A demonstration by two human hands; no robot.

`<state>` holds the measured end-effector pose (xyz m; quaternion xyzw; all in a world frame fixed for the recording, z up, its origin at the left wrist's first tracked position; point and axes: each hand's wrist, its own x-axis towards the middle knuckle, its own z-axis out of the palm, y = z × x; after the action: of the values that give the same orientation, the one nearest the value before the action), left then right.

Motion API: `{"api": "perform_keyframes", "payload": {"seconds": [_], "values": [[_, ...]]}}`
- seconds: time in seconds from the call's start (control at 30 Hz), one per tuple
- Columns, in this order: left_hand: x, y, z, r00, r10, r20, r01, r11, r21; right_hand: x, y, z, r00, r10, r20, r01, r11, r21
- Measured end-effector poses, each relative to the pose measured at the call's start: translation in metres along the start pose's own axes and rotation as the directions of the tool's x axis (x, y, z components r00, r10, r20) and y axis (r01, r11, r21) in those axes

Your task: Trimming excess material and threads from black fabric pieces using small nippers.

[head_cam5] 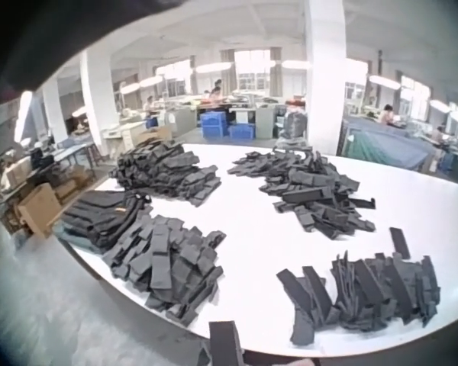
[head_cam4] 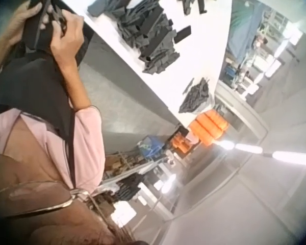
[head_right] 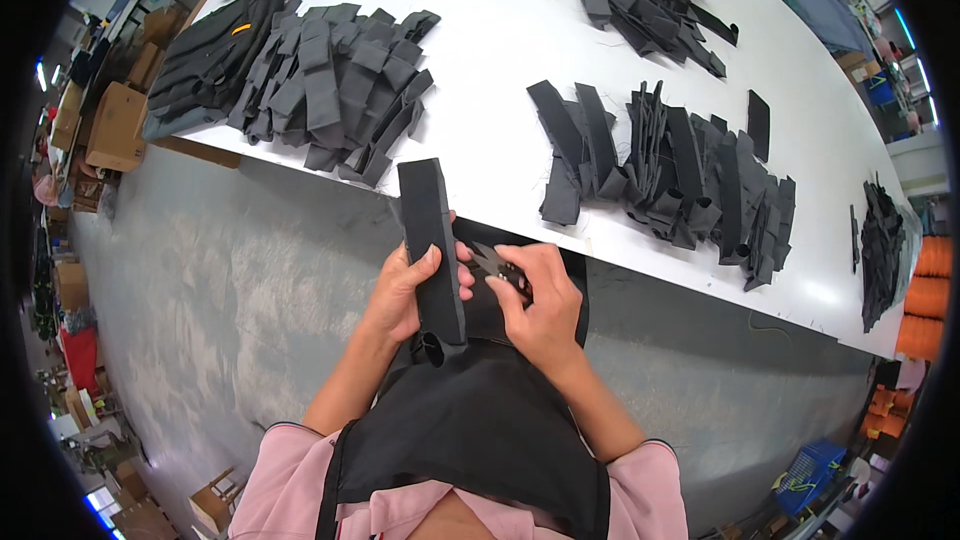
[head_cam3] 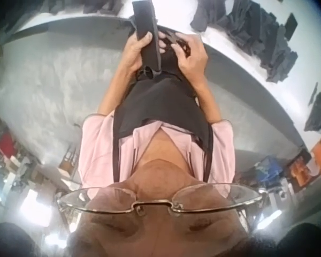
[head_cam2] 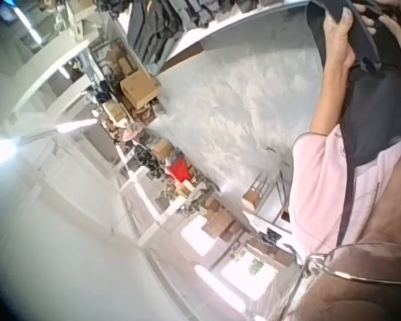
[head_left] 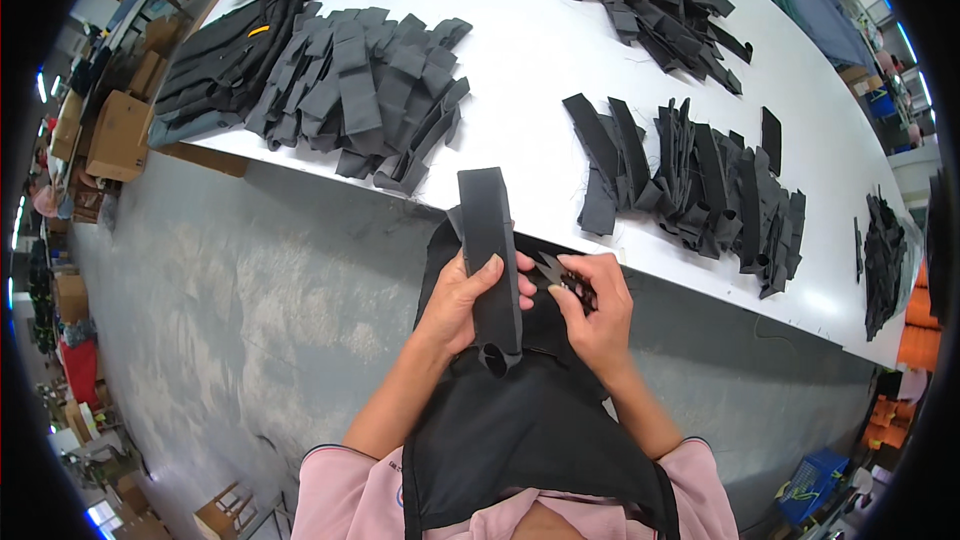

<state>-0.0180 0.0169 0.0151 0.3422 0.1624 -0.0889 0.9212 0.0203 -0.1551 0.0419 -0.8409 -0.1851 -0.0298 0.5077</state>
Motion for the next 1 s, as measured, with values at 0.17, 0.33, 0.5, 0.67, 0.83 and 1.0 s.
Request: {"api": "perform_keyframes", "payload": {"seconds": [0.17,0.33,0.5,0.67,0.83,1.0], "values": [[-0.005,0.002,0.008,0.994,-0.11,0.027,0.108,0.993,0.044,0.021,0.009,0.007,0.979,-0.202,-0.004,0.2,0.974,-0.104],[-0.01,0.004,0.01,0.995,-0.102,0.021,0.1,0.994,0.048,0.021,0.011,0.011,0.973,-0.23,-0.013,0.227,0.967,-0.115],[-0.009,0.004,0.01,0.993,-0.114,0.024,0.114,0.994,-0.002,0.014,0.008,0.01,0.982,-0.171,-0.074,0.166,0.984,-0.072],[-0.009,0.004,0.011,0.99,-0.128,0.055,0.128,0.992,-0.001,0.013,0.011,0.008,0.988,-0.142,-0.053,0.142,0.99,0.006],[-0.009,0.006,0.009,0.989,-0.129,0.069,0.132,0.99,-0.044,0.004,0.006,0.006,0.995,0.085,-0.06,-0.069,0.97,0.233],[-0.011,0.006,0.018,0.991,-0.135,0.021,0.133,0.988,0.083,0.007,0.009,0.011,0.999,-0.014,-0.051,0.021,0.99,0.142]]}}
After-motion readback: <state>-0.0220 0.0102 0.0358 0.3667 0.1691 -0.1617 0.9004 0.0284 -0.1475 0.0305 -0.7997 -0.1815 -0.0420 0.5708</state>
